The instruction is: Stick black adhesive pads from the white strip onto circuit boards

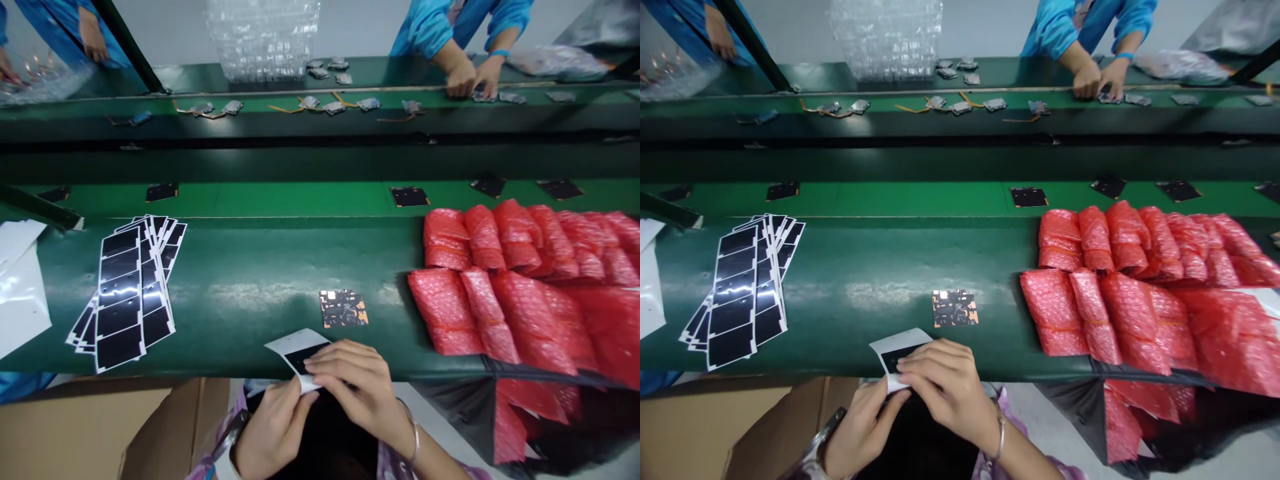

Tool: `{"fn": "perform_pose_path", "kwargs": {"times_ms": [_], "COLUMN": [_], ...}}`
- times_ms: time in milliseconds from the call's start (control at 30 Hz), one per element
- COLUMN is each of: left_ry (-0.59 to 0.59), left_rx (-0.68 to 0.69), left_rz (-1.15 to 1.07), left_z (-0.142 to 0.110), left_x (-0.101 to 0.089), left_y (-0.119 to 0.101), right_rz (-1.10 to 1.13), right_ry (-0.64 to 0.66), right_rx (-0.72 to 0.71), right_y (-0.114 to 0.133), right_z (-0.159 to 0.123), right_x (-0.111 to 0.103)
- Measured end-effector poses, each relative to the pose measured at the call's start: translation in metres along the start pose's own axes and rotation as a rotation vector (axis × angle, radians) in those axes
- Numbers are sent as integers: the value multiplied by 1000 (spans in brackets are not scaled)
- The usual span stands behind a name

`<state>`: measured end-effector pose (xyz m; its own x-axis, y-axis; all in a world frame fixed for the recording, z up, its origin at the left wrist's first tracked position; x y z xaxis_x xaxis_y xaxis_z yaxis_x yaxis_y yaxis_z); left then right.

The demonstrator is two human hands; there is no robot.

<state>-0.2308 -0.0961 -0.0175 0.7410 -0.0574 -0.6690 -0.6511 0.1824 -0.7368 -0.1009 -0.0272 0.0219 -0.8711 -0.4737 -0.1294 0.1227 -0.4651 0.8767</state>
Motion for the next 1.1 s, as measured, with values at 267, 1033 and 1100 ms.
{"fn": "perform_pose_path", "kwargs": {"times_ms": [267,1033,1100], "left_ry": [-78,-78,-68], "left_rx": [-364,-133,-127], "left_rz": [-184,218,247], "left_z": [-13,4,8], "left_x": [13,-12,-11], "left_y": [39,54,52], "right_rz": [-377,187,86], "right_ry": [-801,-312,-312], "right_rx": [13,529,443], "right_y": [1,-56,-50], "right_z": [-22,-6,-3], "right_x": [-54,-36,-38]}}
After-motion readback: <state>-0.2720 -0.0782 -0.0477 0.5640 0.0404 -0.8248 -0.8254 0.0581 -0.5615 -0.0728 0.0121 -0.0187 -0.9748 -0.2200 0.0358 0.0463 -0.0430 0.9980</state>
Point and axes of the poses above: each hand's wrist, its own z-axis towards the middle knuckle, its own x-axis out of the palm, y = z × x, the point moved 7 cm from there along z, towards the middle knuckle, and after that the axes turned 12 degrees about z, right-handed, at the moved point
